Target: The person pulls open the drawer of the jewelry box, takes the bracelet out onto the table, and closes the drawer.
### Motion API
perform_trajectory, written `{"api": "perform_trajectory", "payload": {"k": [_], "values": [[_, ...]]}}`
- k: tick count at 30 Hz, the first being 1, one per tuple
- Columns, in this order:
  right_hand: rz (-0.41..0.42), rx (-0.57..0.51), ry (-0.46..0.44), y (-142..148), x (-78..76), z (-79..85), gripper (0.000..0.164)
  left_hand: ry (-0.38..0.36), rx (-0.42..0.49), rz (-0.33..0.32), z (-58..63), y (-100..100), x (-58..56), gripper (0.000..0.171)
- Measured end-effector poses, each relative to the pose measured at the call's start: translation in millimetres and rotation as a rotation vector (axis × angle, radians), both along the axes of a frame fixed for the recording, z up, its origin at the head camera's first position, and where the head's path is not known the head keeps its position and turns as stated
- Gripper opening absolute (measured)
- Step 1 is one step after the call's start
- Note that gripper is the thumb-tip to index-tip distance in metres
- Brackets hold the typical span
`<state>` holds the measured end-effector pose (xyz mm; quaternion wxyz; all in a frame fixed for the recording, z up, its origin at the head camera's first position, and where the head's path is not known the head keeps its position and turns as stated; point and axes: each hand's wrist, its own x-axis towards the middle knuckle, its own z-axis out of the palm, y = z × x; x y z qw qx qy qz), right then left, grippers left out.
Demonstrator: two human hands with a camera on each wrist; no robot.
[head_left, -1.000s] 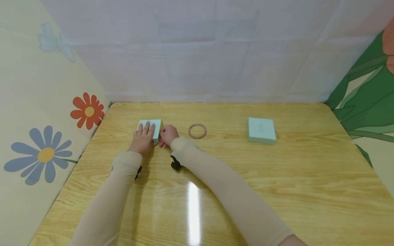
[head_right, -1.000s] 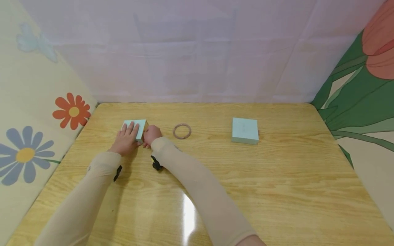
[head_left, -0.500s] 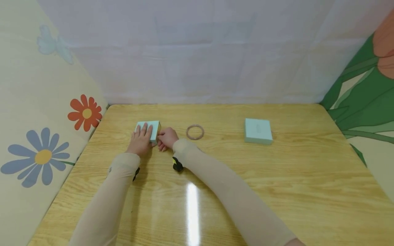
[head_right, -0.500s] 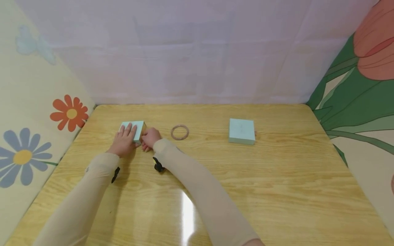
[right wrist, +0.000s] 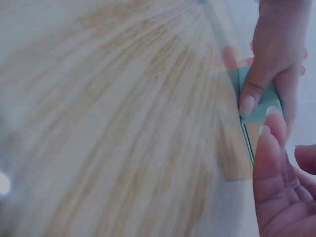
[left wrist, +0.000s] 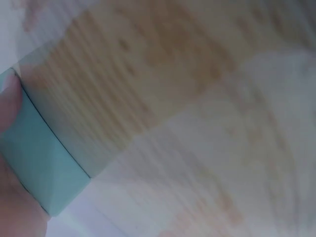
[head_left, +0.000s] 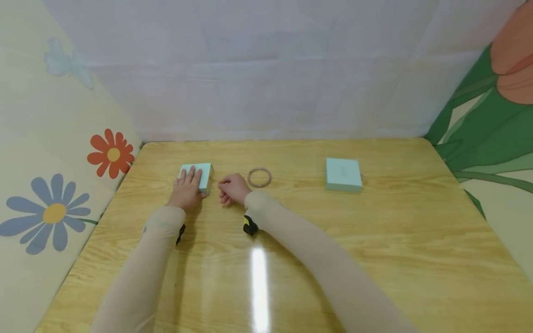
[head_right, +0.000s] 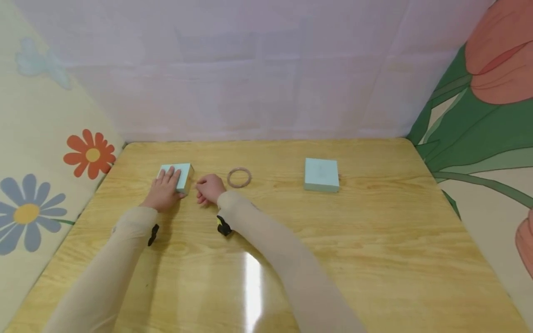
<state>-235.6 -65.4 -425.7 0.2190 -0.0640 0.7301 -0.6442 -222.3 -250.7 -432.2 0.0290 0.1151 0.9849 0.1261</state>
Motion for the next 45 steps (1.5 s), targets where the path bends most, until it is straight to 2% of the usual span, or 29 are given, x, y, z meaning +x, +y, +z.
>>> {"api": "perform_trajectory", "payload": {"k": [6,11,17,22,27,37,45], "values": [[-0.018,0.011,-0.005,20.4,0.3,4.4,0.029,0.013,-0.015,-0.019,0.8,0.3,-7.1,0.076],[-0.016,0.022,0.029,36.8,4.2,6.6,0.029,0.039,-0.019,-0.040,1.9,-6.0,-8.8,0.077],[-0.010,0.032,0.044,56.8,11.5,9.5,0.030,-0.008,0.012,-0.029,0.1,-11.5,-5.1,0.081],[-0.028,0.036,0.049,71.5,17.0,13.3,0.031,-0.057,0.044,0.000,5.4,-11.2,0.1,0.084],[-0.041,0.046,0.040,84.3,19.4,17.0,0.033,-0.068,0.050,-0.003,9.5,-9.8,4.4,0.086],[-0.092,0.024,0.016,108.8,22.5,21.1,0.032,-0.023,0.033,-0.072,20.2,8.5,10.7,0.085],[-0.115,0.040,0.022,127.9,26.0,22.6,0.030,-0.044,0.038,-0.102,26.9,26.2,14.6,0.082]]}}
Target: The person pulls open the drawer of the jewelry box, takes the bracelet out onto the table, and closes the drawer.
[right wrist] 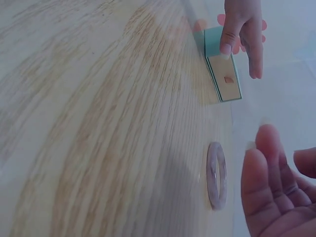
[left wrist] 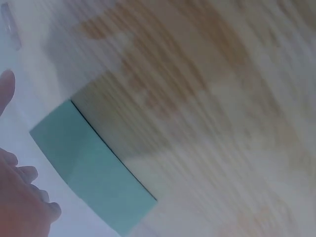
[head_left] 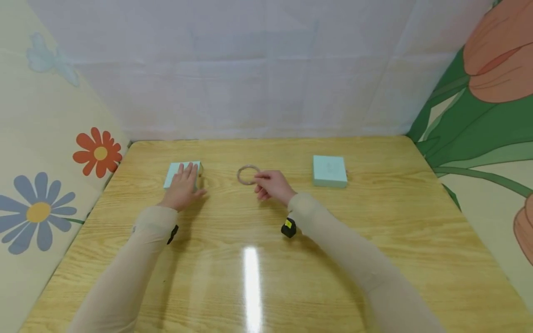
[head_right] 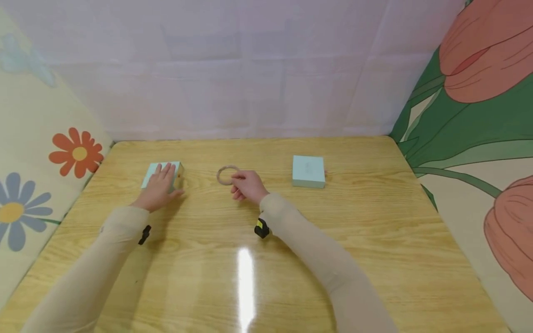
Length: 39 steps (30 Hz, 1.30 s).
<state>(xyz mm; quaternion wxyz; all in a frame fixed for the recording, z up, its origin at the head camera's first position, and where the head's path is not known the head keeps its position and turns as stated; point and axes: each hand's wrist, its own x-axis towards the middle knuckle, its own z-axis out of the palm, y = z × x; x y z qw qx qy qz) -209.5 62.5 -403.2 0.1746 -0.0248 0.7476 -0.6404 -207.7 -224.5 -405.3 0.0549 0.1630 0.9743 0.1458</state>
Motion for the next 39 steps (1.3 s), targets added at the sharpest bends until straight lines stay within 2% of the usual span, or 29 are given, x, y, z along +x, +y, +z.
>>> {"api": "perform_trajectory", "payload": {"k": [9,16,21,29,39], "values": [[-0.024,0.027,-0.001,16.0,2.5,-3.6,0.031,0.021,0.011,-0.008,-8.8,13.0,6.7,0.082],[-0.037,0.049,-0.009,26.4,4.8,-5.9,0.032,0.055,-0.008,-0.060,-13.6,24.0,12.9,0.080],[-0.038,0.073,-0.007,36.0,7.1,-7.7,0.032,0.095,-0.011,-0.089,-11.9,32.2,15.8,0.078],[-0.030,0.078,0.014,49.7,10.0,-9.4,0.032,0.077,0.024,-0.120,-8.2,44.5,17.0,0.080],[-0.057,0.085,0.035,66.5,15.9,-10.5,0.034,0.104,-0.016,-0.177,-2.1,62.9,20.9,0.079]]}}
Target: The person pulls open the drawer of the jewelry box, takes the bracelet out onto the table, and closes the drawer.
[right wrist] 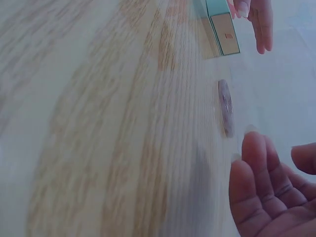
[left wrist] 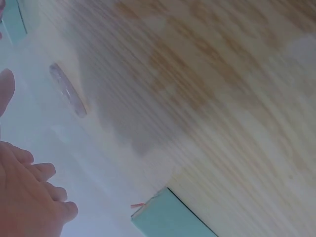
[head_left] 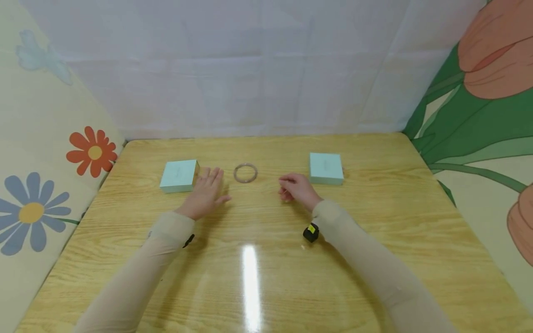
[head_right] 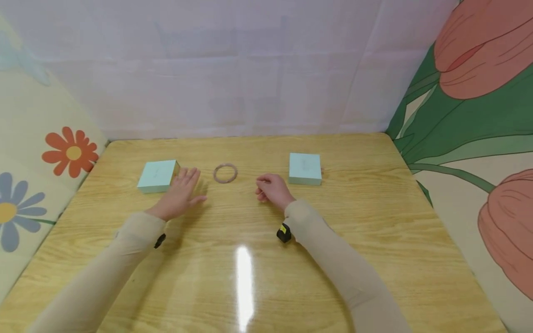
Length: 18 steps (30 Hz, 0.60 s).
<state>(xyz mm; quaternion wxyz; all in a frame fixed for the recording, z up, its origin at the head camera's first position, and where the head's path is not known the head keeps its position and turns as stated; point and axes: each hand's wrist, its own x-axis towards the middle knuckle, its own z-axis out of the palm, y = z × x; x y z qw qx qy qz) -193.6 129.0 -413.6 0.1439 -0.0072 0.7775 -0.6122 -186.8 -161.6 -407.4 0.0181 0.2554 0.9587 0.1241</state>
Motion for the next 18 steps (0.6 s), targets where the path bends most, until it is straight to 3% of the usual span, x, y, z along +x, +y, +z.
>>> {"api": "perform_trajectory", "payload": {"k": [9,18], "values": [[-0.016,0.018,0.009,15.1,2.7,2.8,0.035,0.048,-0.004,-0.026,-1.9,12.2,2.1,0.079],[-0.059,0.031,0.017,35.1,3.6,3.8,0.033,0.033,0.064,-0.029,-5.8,25.4,5.4,0.079]]}}
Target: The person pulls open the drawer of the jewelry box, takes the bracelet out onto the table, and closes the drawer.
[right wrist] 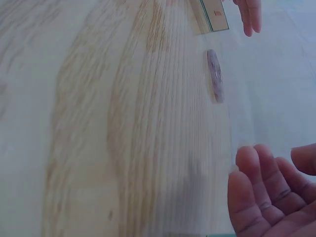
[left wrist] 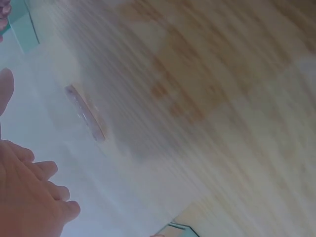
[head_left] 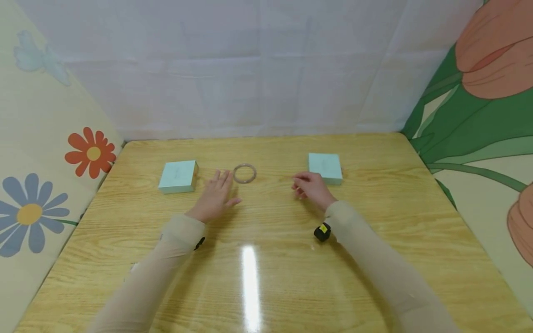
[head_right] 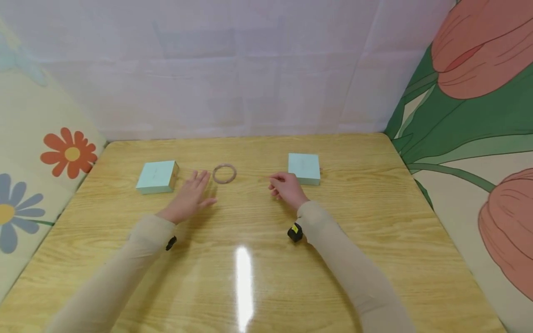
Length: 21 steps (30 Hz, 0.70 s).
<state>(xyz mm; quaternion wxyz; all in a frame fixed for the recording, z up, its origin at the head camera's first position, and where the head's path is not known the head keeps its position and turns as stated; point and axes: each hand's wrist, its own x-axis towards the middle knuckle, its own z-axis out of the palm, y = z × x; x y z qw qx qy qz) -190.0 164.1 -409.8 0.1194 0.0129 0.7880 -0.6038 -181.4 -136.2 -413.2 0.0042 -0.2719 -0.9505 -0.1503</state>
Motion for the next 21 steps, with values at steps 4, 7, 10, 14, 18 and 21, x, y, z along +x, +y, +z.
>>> {"api": "perform_trajectory", "payload": {"k": [4,7,10,14,18,21], "values": [[-0.028,0.006,-0.006,9.9,0.9,-1.2,0.033,-0.014,0.018,0.000,-0.1,5.5,1.5,0.079],[-0.039,0.006,0.002,15.9,1.8,-0.5,0.034,-0.021,0.024,-0.003,-0.3,8.3,1.9,0.078],[-0.053,0.005,0.008,21.5,2.1,0.7,0.034,-0.038,0.028,-0.006,-0.4,12.3,2.0,0.078],[-0.063,0.005,0.015,30.2,2.9,1.9,0.035,-0.044,0.029,-0.020,-1.0,18.8,1.5,0.078],[-0.078,0.001,0.017,40.1,3.8,2.5,0.036,-0.044,0.026,-0.036,-0.4,25.6,1.8,0.079],[-0.092,0.006,0.008,47.2,3.4,2.4,0.037,-0.061,0.032,-0.043,1.1,31.6,2.8,0.079]]}}
